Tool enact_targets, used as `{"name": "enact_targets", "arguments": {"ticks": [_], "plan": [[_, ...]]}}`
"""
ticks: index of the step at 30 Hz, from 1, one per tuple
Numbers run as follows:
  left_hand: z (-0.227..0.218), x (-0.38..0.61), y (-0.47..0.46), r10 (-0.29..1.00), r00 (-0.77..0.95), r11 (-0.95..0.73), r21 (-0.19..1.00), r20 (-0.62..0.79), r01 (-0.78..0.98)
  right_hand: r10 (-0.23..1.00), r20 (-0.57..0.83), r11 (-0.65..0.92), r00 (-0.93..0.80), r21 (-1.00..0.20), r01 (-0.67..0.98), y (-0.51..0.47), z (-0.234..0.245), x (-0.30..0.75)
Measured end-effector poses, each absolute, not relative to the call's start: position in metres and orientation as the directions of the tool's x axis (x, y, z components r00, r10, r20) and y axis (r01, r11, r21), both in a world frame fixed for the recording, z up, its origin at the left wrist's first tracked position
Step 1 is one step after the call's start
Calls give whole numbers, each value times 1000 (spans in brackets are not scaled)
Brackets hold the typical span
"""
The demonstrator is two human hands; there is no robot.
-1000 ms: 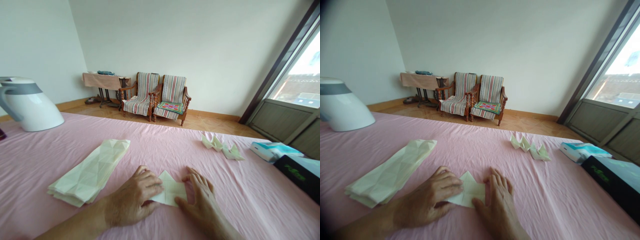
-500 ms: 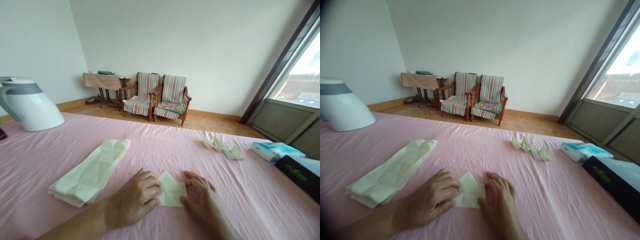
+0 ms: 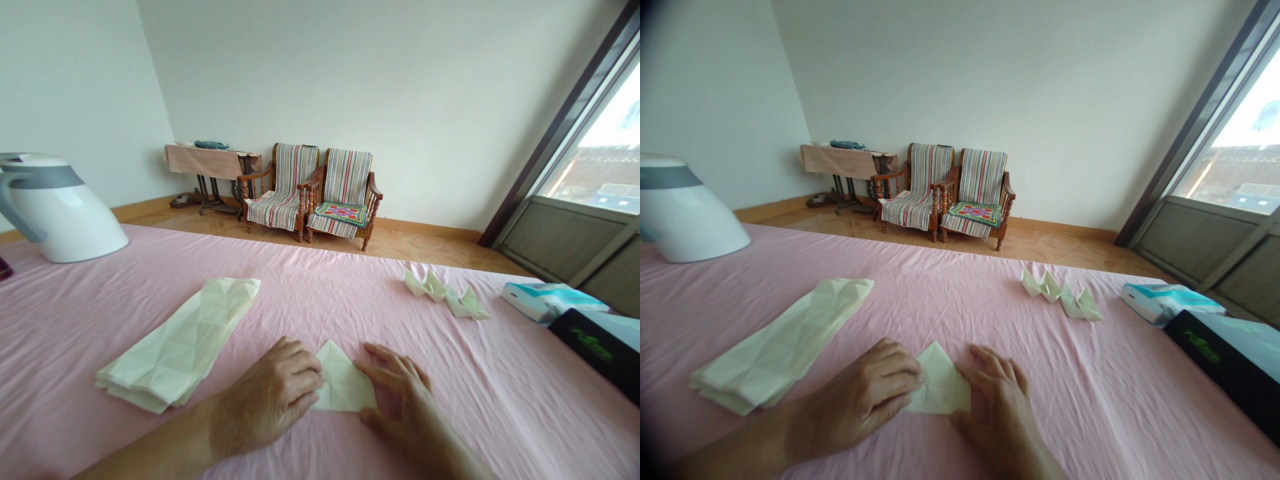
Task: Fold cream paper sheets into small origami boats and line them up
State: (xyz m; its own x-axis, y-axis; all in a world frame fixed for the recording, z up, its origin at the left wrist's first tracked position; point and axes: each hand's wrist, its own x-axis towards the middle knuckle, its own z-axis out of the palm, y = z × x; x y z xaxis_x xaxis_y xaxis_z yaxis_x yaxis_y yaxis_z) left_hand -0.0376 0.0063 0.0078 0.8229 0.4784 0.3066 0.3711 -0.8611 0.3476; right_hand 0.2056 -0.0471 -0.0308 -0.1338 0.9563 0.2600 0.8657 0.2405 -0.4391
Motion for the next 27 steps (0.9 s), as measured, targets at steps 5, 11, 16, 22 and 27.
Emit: {"name": "enact_targets", "arguments": {"ticks": [5,11,16,22,27], "plan": [[7,-37,7,469,822,-868,342,324,360,946,263,283,-189,-391,876,-49,-29,207],[7,-37,7,463,824,-870,346,327,352,942,251,298,-222,-323,898,-51,-30,204],[8,-37,7,454,831,-876,329,320,352,929,255,326,-268,-224,918,-54,-26,204],[9,-36,6,486,820,-863,314,302,396,900,251,398,-357,-138,907,-59,-15,204],[4,-36,8,482,814,-864,332,324,379,892,232,428,-389,-150,891,-57,-22,200]]}}
